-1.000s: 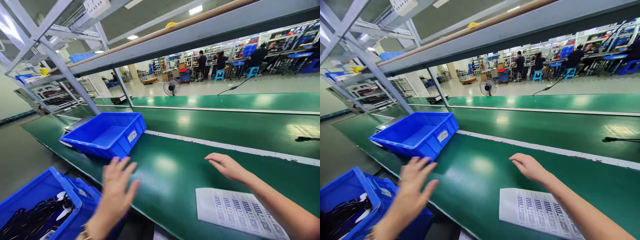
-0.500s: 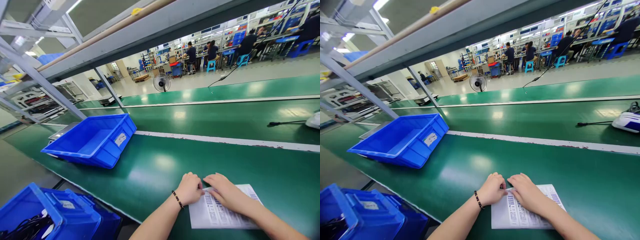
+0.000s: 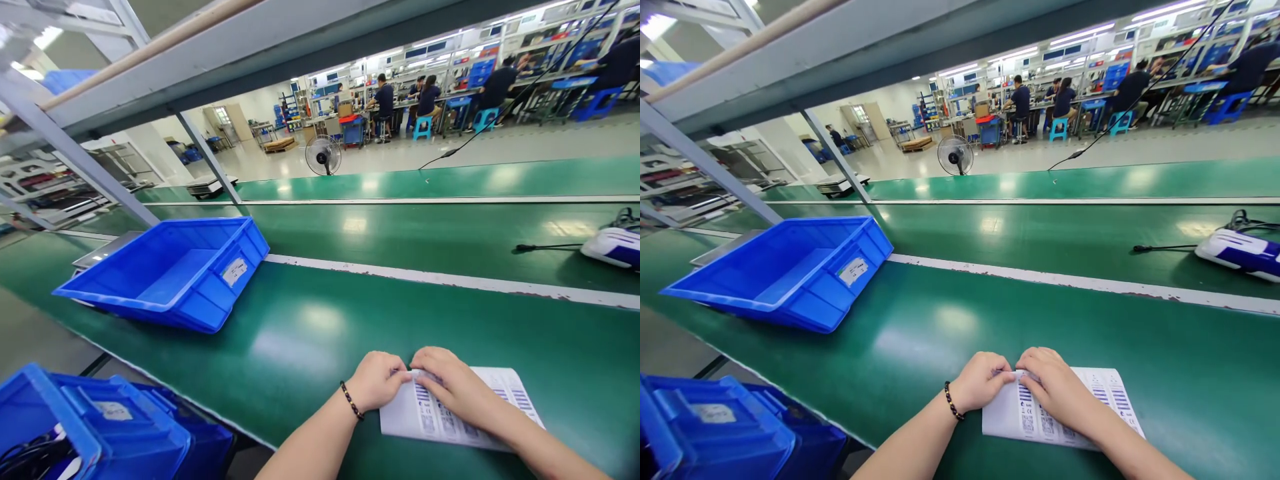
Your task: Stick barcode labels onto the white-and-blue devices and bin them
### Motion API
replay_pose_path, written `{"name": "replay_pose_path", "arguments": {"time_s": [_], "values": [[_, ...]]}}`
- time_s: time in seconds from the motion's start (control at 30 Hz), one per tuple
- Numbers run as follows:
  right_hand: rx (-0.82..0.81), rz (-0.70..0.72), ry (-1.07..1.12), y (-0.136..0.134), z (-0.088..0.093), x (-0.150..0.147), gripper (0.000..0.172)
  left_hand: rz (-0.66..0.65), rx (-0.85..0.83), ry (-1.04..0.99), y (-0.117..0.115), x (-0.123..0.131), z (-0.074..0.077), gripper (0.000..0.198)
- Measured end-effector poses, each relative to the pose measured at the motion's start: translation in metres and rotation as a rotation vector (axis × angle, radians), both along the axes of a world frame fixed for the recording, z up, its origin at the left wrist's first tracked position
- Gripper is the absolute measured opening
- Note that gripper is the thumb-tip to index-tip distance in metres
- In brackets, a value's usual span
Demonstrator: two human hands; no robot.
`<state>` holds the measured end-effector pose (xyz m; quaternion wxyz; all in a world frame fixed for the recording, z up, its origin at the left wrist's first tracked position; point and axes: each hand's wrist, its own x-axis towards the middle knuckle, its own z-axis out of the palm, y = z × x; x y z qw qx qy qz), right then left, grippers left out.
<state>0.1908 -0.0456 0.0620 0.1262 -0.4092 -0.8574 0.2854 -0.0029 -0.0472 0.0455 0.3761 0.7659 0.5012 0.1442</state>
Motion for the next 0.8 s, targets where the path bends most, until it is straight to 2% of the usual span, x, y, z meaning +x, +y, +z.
{"name": "replay_pose_path", "arguments": {"time_s": [0.07, 0.2, 0.3, 0.37, 0.47, 0.53, 0.57, 0.63, 0.67, 0.73, 0.77, 0.8], "values": [[0.117, 0.020, 0.009, 0.000, -0.003, -0.003, 0.022, -0.032, 0.022, 0.004, 0.000, -0.001, -0.001, 0.021], [0.449, 0.031, 0.034, -0.005, -0.010, -0.010, 0.021, -0.087, 0.064, 0.008, 0.001, -0.005, 0.000, 0.027], [0.627, -0.002, 0.094, -0.014, -0.003, -0.015, 0.025, -0.089, 0.081, 0.033, 0.003, -0.009, 0.001, 0.026], [0.601, 0.000, 0.141, -0.022, 0.015, -0.012, 0.023, -0.070, 0.097, 0.083, 0.005, -0.012, 0.002, 0.023], [0.271, 0.016, 0.252, -0.020, 0.053, 0.009, 0.019, -0.050, 0.127, 0.150, 0.007, -0.016, 0.002, 0.020], [0.123, -0.101, 0.352, 0.003, 0.073, 0.037, 0.020, -0.053, 0.143, 0.178, 0.007, -0.018, 0.001, 0.019], [0.140, -0.220, 0.378, 0.022, 0.079, 0.055, 0.022, -0.058, 0.158, 0.190, 0.008, -0.019, -0.001, 0.019], [0.322, -0.564, 0.317, 0.070, 0.079, 0.096, 0.029, -0.093, 0.227, 0.188, 0.009, -0.021, -0.007, 0.018], [0.402, -0.689, 0.171, 0.097, 0.074, 0.119, 0.044, -0.126, 0.288, 0.170, 0.009, -0.022, -0.011, 0.018], [0.576, -0.842, -0.318, 0.146, 0.060, 0.164, 0.076, -0.205, 0.449, 0.106, 0.011, -0.023, -0.021, 0.019], [0.591, -0.887, -0.407, 0.166, 0.053, 0.186, 0.089, -0.230, 0.535, 0.068, 0.011, -0.023, -0.027, 0.021], [0.592, -0.927, -0.480, 0.181, 0.046, 0.206, 0.094, -0.239, 0.609, 0.037, 0.012, -0.023, -0.033, 0.022]]}}
